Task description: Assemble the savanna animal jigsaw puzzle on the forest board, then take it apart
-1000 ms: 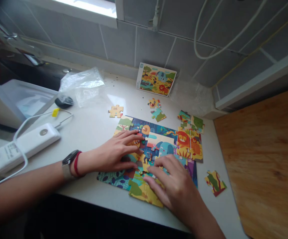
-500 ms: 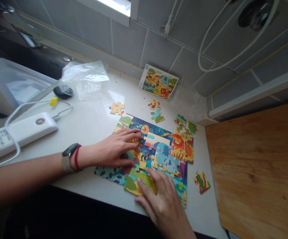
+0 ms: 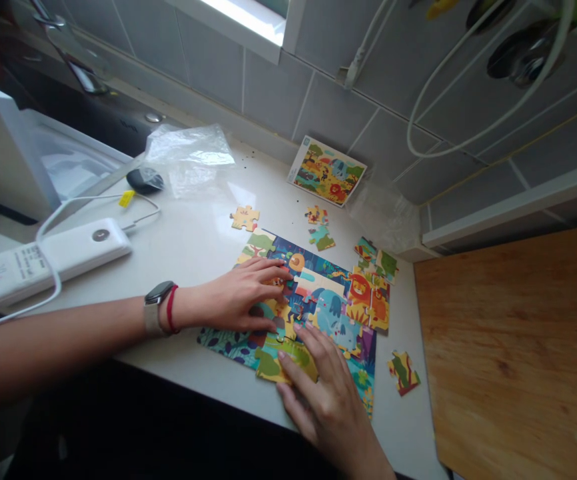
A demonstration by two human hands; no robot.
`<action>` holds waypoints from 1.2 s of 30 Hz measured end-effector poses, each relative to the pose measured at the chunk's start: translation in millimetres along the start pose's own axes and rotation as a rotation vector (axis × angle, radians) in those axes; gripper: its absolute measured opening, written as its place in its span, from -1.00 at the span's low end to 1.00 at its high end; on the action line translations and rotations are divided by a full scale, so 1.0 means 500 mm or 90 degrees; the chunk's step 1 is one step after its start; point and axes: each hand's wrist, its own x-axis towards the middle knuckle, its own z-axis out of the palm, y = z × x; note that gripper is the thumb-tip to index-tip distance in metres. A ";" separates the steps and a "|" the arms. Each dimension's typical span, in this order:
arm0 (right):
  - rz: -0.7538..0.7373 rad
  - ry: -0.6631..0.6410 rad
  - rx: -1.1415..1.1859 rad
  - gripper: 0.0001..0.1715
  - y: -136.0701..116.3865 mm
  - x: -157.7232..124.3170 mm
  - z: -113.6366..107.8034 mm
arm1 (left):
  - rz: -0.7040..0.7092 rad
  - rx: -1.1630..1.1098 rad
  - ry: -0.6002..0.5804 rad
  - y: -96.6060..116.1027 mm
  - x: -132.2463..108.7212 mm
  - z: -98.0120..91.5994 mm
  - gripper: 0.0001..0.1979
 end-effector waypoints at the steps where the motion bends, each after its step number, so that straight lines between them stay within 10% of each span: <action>1: -0.011 -0.002 0.006 -0.64 0.000 -0.001 0.004 | 0.001 0.001 0.002 0.001 0.000 -0.001 -0.62; 27: -0.008 0.042 0.015 -0.46 -0.019 0.002 0.049 | 0.026 0.028 0.016 -0.004 0.004 -0.001 -0.70; 36: 0.013 0.064 0.025 -0.55 -0.022 0.001 0.050 | 0.034 -0.120 0.136 -0.034 0.025 -0.046 -0.59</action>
